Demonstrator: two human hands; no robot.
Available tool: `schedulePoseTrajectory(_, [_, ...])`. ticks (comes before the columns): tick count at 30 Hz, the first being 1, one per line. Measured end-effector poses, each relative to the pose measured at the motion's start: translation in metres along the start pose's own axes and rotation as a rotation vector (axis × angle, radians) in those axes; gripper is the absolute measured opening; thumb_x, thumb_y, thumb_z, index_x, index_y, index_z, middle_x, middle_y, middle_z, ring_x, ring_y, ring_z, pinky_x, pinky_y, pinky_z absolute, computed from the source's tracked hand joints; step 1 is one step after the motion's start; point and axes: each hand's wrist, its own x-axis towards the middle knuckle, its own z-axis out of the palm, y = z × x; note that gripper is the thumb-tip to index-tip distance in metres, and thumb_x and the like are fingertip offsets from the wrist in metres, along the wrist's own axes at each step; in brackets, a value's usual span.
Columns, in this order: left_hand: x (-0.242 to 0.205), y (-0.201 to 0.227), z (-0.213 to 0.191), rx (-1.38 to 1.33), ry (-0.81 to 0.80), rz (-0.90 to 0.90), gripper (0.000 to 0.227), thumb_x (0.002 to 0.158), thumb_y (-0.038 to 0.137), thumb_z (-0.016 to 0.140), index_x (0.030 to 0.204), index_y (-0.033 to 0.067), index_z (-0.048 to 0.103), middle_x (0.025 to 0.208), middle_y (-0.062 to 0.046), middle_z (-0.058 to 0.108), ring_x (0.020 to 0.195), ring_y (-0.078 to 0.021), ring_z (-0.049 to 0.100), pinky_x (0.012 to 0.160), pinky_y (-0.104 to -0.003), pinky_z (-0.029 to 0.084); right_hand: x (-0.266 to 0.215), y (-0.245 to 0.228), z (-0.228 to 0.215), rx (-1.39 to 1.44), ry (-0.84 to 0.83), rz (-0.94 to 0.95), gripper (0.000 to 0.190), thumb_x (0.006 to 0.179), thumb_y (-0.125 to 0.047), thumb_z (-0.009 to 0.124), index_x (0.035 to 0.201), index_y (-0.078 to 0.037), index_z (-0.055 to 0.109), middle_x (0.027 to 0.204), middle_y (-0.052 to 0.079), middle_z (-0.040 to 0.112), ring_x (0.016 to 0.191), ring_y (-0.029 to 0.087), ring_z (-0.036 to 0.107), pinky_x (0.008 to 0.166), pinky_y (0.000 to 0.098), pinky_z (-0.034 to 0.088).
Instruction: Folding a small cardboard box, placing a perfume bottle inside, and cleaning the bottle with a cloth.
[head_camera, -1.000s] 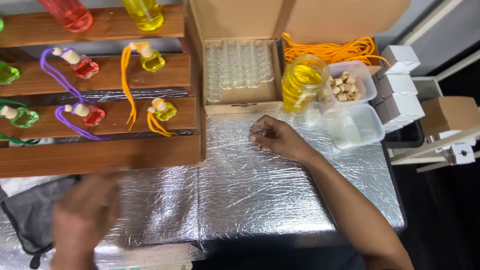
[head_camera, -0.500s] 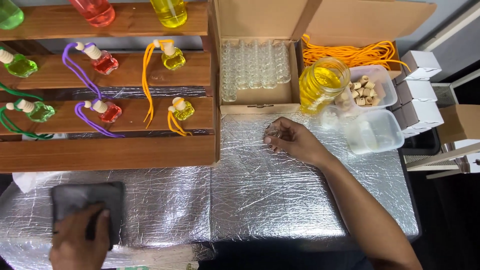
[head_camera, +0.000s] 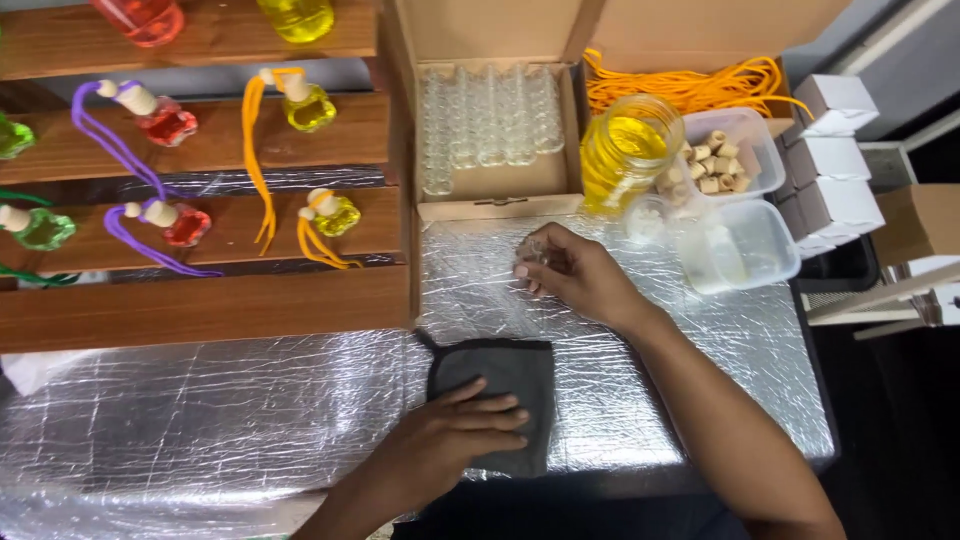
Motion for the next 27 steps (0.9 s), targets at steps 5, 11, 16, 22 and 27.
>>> schedulePoseTrajectory(5, [0.053, 0.005, -0.007, 0.122, -0.165, 0.056, 0.053, 0.085, -0.010, 0.062, 0.133, 0.0120, 0.067, 0.147, -0.008, 0.059, 0.140, -0.0269, 0.052, 0.120, -0.050, 0.031, -0.016, -0.023, -0.005, -0.187, 0.220, -0.267, 0.020, 0.098, -0.027, 0.069, 0.105, -0.013, 0.057, 0.088, -0.002, 0.064, 0.075, 0.010, 0.055, 0.069, 0.0272, 0.045])
schedulePoseTrajectory(11, [0.106, -0.006, -0.021, 0.271, -0.069, -0.032, 0.041, 0.102, 0.015, 0.055, 0.143, 0.0153, 0.057, 0.143, -0.018, 0.061, 0.139, -0.0397, 0.050, 0.118, -0.062, 0.024, -0.022, -0.031, 0.000, -0.077, 0.340, -0.441, 0.024, 0.086, -0.011, 0.084, 0.105, -0.006, 0.070, 0.077, 0.008, 0.062, 0.071, 0.016, 0.062, 0.064, 0.0317, 0.054])
schedulePoseTrajectory(16, [0.124, -0.051, -0.013, 0.415, 0.256, -0.090, 0.030, 0.104, 0.033, 0.057, 0.123, 0.0144, 0.070, 0.132, -0.010, 0.070, 0.131, -0.0264, 0.060, 0.115, -0.050, 0.036, -0.017, -0.033, 0.011, 0.249, 0.355, -0.298, 0.014, 0.104, -0.013, 0.061, 0.109, 0.000, 0.060, 0.081, 0.012, 0.066, 0.074, 0.019, 0.071, 0.068, 0.0347, 0.064])
schedulePoseTrajectory(22, [0.087, -0.064, -0.032, 0.579, 0.285, -0.155, 0.026, 0.094, 0.009, 0.057, 0.118, 0.0082, 0.067, 0.130, -0.015, 0.060, 0.123, -0.0389, 0.060, 0.108, -0.059, 0.042, -0.009, -0.019, 0.005, 0.021, 0.305, -0.143, 0.020, 0.100, -0.018, 0.068, 0.111, -0.001, 0.065, 0.077, 0.013, 0.070, 0.069, 0.020, 0.071, 0.066, 0.0386, 0.062])
schedulePoseTrajectory(27, [0.084, -0.031, -0.031, 0.445, 0.265, -0.306, 0.031, 0.100, 0.017, 0.053, 0.129, 0.0048, 0.056, 0.154, -0.032, 0.030, 0.130, -0.0513, 0.049, 0.103, -0.064, 0.045, -0.011, -0.024, 0.013, -0.080, 0.240, -0.065, 0.035, 0.095, -0.026, 0.072, 0.121, -0.009, 0.057, 0.092, 0.011, 0.076, 0.075, 0.021, 0.074, 0.062, 0.0346, 0.061])
